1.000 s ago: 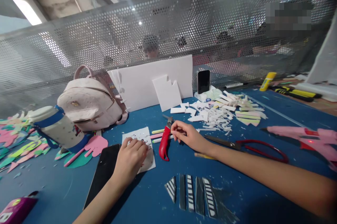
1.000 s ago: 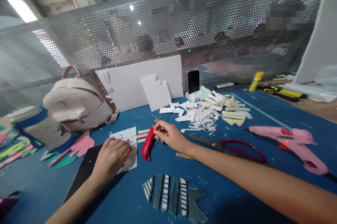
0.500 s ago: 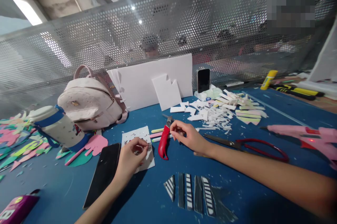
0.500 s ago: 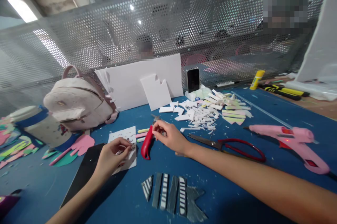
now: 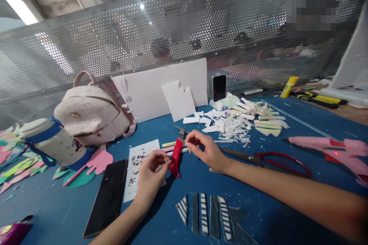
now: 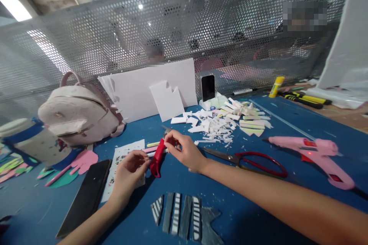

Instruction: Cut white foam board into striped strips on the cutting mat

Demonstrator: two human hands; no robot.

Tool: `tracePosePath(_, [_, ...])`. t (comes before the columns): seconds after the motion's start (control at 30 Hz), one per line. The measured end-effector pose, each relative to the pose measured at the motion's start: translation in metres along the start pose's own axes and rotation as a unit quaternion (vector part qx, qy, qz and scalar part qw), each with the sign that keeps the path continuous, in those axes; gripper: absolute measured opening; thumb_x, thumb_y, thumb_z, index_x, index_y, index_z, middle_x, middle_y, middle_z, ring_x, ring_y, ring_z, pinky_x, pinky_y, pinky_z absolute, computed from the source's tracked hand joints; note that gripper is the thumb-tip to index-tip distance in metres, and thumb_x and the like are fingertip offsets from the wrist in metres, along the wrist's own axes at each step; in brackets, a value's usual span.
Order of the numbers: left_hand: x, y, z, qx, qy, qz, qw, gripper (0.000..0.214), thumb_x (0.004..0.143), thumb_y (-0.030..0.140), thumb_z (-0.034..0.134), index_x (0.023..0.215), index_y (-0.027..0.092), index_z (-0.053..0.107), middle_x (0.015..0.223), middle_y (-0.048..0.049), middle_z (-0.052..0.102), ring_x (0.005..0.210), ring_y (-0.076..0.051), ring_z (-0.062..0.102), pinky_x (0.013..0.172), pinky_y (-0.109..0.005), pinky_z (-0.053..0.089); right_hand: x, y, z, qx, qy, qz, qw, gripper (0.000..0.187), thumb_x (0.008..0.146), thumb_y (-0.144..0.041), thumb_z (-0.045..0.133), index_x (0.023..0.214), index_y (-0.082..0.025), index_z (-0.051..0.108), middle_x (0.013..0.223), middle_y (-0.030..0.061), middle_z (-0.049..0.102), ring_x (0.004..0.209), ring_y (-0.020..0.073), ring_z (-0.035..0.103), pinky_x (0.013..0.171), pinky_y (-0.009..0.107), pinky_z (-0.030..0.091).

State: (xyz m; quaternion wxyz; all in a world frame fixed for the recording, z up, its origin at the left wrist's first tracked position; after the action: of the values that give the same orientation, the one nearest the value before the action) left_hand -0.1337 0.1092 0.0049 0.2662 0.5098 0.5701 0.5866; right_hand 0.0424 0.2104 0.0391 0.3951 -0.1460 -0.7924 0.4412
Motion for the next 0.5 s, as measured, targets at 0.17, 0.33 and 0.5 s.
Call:
tracePosePath(0.17, [-0.008,0.006,-0.001,0.002,-0.013,-0.01,1.0,0.012,0.082,0.025,0.068,0.091,0.019,0.062,0.082,-0.0017,0.065,0.076,-0.014,0.064,0.072,-0.025,0.053,-0.002,0.001,0.0,-0.004,-0.003,0.0,1.0,0.015,0.1,-0.035,0.049,0.096,-0.022,0.054,0.073,-0.0001,0.055,0.063,0.0145,0.053,0.061,0.029,0.044])
tracePosePath(0.33, [-0.01,0.013,0.003,0.034,-0.048,-0.005,0.998,0.012,0.081,0.025,0.066,0.091,0.018,0.063,0.081,-0.0029,0.066,0.075,-0.015,0.064,0.07,-0.026,0.053,-0.002,-0.002,-0.001,-0.008,0.003,0.007,1.0,0.014,0.099,-0.034,0.049,0.094,-0.022,0.053,0.072,-0.0001,0.056,0.062,0.0143,0.053,0.059,0.029,0.043])
tracePosePath(0.5, [-0.012,0.012,0.006,0.031,-0.065,0.003,0.997,0.012,0.082,0.021,0.065,0.094,0.019,0.063,0.083,-0.0021,0.066,0.078,-0.015,0.064,0.074,-0.026,0.053,-0.002,-0.003,0.0,-0.003,0.006,0.003,1.0,0.012,0.099,-0.033,0.051,0.095,-0.022,0.054,0.071,-0.0005,0.057,0.06,0.014,0.053,0.058,0.029,0.043])
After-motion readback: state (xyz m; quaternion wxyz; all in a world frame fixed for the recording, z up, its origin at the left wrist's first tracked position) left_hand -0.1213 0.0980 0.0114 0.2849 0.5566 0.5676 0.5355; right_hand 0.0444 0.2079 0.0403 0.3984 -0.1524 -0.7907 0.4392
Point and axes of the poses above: each hand's wrist, its own x-axis towards the middle knuckle, its own z-axis out of the palm, y = z × x, the point moved 5 cm from there along x, towards the middle knuckle
